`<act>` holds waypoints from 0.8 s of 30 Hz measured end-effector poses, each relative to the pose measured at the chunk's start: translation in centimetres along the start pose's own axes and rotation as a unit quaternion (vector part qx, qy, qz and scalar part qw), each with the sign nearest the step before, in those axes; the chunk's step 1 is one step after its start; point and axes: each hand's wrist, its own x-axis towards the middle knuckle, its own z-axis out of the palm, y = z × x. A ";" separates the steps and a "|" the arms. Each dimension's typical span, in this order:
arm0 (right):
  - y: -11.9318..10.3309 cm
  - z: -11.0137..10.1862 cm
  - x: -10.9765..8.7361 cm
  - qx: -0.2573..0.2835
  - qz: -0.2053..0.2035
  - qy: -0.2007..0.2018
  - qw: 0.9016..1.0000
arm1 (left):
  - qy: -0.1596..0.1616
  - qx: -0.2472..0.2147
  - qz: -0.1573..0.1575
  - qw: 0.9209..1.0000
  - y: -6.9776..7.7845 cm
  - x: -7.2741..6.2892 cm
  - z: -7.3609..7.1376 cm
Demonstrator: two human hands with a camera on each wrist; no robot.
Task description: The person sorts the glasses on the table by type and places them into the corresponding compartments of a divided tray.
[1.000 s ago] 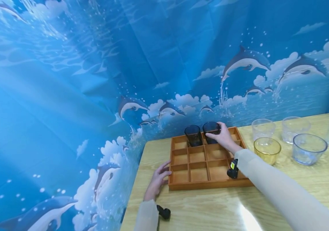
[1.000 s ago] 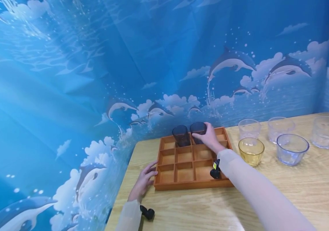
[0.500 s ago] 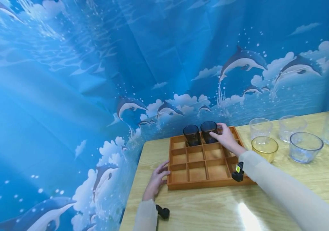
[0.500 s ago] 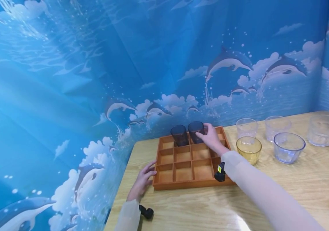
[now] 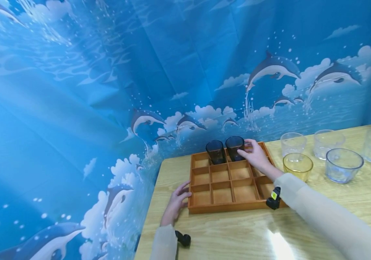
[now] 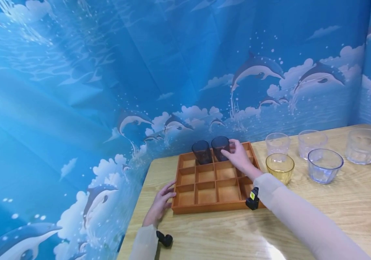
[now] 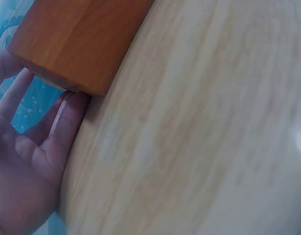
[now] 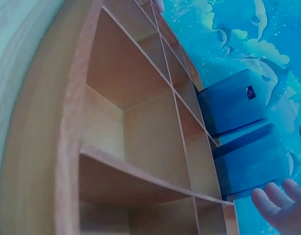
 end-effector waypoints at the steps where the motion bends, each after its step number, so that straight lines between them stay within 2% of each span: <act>1: -0.1 -0.1 -0.1 0.000 -0.001 0.001 1.000 | 0.001 -0.001 0.002 1.000 -0.1 0.0 0.0; 24: -1.2 -2.9 -3.8 -0.006 -0.080 -0.004 0.997 | 0.001 0.000 0.011 1.000 -0.1 -0.1 0.0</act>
